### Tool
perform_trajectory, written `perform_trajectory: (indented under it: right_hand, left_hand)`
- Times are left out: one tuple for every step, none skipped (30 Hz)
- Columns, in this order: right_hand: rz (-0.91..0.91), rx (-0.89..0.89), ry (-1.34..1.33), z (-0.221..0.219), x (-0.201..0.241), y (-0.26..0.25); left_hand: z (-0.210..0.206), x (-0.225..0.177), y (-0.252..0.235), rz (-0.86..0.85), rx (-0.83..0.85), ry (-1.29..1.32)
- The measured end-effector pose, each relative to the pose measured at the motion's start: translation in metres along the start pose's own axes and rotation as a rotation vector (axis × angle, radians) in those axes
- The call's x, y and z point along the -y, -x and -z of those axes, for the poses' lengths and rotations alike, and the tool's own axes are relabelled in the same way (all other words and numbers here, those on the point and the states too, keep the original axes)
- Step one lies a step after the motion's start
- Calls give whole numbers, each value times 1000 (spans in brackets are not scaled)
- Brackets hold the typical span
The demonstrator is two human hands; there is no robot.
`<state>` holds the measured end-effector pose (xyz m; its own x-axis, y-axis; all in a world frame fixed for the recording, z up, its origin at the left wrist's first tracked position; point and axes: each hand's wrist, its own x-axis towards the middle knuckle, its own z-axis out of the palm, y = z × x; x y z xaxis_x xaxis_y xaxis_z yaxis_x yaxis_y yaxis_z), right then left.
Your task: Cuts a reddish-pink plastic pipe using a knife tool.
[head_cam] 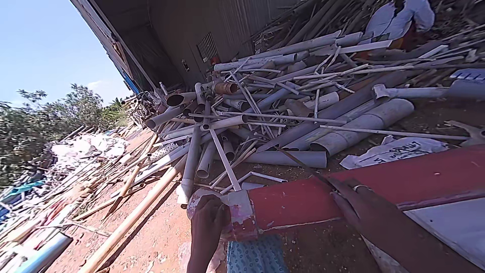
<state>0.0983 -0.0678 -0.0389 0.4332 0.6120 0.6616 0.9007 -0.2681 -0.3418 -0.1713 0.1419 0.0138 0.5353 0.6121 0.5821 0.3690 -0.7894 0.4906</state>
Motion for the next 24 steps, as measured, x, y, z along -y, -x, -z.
perform_trajectory:
  right_hand:
    - [7,-11,9,-1,-1,0]
    - [13,-20,14,-1,-1,0]
    - [16,-26,16,-2,-1,0]
    - [17,-30,17,-2,-2,0]
    - [16,-30,16,-3,-2,0]
    - [15,-29,15,-3,-2,0]
    - [13,-24,12,-3,-2,0]
    - [10,-21,9,-2,-2,0]
    - [10,-19,7,-2,-2,0]
    - [13,-21,5,-3,-2,0]
    - [13,-20,3,-3,-3,0]
    - [12,-18,3,-3,-3,0]
    - [14,-18,6,-3,-3,0]
    - [14,-17,9,-3,-4,0]
    - [13,-17,9,-3,-4,0]
    - [12,-21,8,-3,-3,0]
    - [12,-20,9,-2,-2,0]
    - [12,-18,9,-2,-1,0]
    - [13,-16,8,-2,-1,0]
    - [15,-18,9,-2,-1,0]
    - [15,-18,8,-2,-1,0]
    - [15,-17,8,-2,-1,0]
    - [14,-13,7,-1,-1,0]
    - [18,-14,10,-1,-1,0]
  left_hand:
    - [0,1,0,-1,5,-9]
    - [0,2,0,-5,9,-7]
    - [0,2,0,-6,13,-2]
    - [0,3,1,-8,19,7]
    - [0,4,1,-10,23,14]
    - [0,5,2,-13,22,23]
    - [0,7,2,-13,10,40]
    - [-1,9,3,-12,-14,62]
    - [-2,11,3,-12,-47,92]
    - [-3,13,2,-17,-83,116]
    - [-4,16,0,-27,-113,124]
    - [-3,17,0,-38,-117,119]
    - [-3,17,-1,-47,-106,103]
    - [-2,15,-2,-52,-88,80]
    - [-2,12,-2,-58,-70,54]
    - [-1,9,-1,-65,-53,31]
    - [0,5,-1,-73,-40,15]
    - [0,1,0,-81,-33,-8]
    - [1,-2,0,-86,-30,-32]
    - [1,-5,0,-90,-31,-55]
    - [0,-8,0,-94,-37,-79]
    - [0,-10,-1,-93,-41,-102]
    - [0,-13,-1,-87,-38,-124]
    - [-1,-15,-1,-78,-30,-140]
